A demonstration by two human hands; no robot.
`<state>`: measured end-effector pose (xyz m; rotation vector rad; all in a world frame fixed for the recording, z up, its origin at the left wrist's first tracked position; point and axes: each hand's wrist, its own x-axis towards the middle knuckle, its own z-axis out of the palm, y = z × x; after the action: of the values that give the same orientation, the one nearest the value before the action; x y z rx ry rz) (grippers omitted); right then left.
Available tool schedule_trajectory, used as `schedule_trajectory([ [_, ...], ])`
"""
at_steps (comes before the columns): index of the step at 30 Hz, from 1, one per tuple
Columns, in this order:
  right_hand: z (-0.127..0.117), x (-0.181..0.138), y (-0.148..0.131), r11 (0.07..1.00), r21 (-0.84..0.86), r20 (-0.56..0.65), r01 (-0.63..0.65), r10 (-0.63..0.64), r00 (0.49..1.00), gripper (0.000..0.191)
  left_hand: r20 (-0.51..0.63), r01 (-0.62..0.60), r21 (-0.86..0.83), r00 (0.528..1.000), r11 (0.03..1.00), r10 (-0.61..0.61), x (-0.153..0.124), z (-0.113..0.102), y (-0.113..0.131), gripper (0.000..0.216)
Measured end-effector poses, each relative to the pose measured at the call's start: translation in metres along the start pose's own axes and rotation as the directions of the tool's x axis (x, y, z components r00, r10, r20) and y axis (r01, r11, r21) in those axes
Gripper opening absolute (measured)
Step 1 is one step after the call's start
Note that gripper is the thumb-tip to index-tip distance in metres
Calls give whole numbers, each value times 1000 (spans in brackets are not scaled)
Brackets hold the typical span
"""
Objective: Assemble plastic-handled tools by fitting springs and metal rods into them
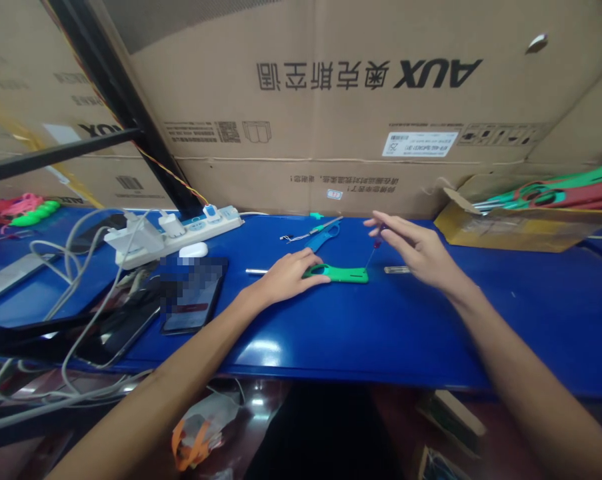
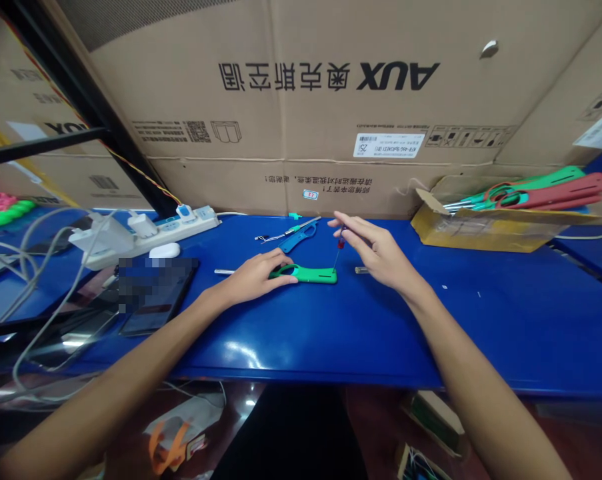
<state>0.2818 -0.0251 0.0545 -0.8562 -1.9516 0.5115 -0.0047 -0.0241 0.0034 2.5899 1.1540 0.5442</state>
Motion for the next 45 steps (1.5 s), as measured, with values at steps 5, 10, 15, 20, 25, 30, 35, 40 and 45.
schedule_trajectory([
  [5,6,0,0,999,-24,-107,35,-37,994,23,-6,-1,-25,1000,1000,1,0,0,-1,39],
  [10,10,-1,-1,1000,-17,-33,-2,2,999,32,-7,6,-42,1000,999,-6,-1,-1,-1,41],
  [15,11,-1,1,997,64,-17,-31,32,999,35,-2,15,-29,1000,999,-16,-1,-1,0,42],
  [20,11,0,5,1000,-14,-55,-3,2,998,27,4,24,-33,1000,999,-24,-1,-1,2,43],
  [25,7,0,2,992,106,5,-68,67,998,32,4,15,-37,1000,999,-15,0,-2,3,44],
  [30,5,1,4,994,75,-111,-81,89,990,23,2,21,-38,1000,999,-21,-1,-2,3,41],
  [35,3,1,7,988,111,-93,-106,117,989,26,11,39,-19,999,999,-38,0,-2,4,40],
  [40,-3,0,10,994,79,-10,-73,74,997,32,22,43,-9,999,999,-43,0,-3,4,40],
  [45,-5,0,10,982,142,-27,-128,133,991,30,28,39,0,999,999,-39,0,-2,4,42],
])
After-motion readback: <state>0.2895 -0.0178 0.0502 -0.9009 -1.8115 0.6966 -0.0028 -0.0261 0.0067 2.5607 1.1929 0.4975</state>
